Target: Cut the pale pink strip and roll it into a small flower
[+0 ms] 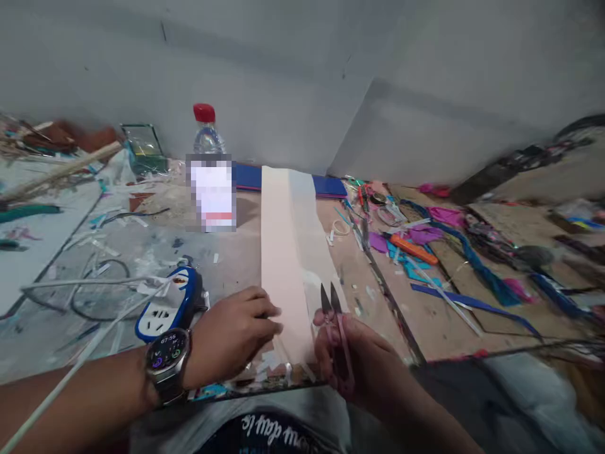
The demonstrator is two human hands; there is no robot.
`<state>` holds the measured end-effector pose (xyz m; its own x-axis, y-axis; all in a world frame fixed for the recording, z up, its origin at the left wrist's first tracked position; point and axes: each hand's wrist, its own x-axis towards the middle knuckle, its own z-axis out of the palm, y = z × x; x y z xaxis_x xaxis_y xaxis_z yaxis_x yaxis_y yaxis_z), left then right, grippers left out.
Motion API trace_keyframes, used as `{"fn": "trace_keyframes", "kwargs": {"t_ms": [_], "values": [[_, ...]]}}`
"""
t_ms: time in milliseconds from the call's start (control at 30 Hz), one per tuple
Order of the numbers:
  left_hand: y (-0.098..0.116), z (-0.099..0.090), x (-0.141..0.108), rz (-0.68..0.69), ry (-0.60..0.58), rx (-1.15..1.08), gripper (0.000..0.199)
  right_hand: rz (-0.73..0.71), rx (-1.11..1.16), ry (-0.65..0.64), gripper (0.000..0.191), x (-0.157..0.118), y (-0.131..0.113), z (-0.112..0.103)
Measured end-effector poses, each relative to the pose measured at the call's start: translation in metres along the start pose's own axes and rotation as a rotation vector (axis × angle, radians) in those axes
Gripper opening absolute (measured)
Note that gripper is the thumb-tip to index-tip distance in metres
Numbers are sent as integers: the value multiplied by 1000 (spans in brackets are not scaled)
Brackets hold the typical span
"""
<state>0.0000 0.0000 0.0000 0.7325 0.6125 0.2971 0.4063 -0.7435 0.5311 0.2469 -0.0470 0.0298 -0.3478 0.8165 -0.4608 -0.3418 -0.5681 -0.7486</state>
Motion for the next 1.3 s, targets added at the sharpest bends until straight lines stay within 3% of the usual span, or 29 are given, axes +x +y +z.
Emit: {"fn": "trace_keyframes", "kwargs": {"t_ms": [133,233,433,667,833,1167,1300], "values": [[4,-6,5,-5,32,27,21,-43,72,-4,44,-3,2,4],[5,-9,4,-68,125,24,19,-62,122,15,43,-7,3,3],[9,-13,-1,-192,152,-197,27,-76,189,-21,41,-18,3,0],[10,-15,-3,-172,179,-262,34,-20,161,-15,37,-17,7,2],[10,-17,-4,-140,193,-269,24,40,181,2,38,-10,6,7],[15,-18,-8,-86,126,-305,20,105,196,18,39,1,7,15],[13,-16,-10,-99,158,-292,22,138,206,9,37,-3,8,17]]}}
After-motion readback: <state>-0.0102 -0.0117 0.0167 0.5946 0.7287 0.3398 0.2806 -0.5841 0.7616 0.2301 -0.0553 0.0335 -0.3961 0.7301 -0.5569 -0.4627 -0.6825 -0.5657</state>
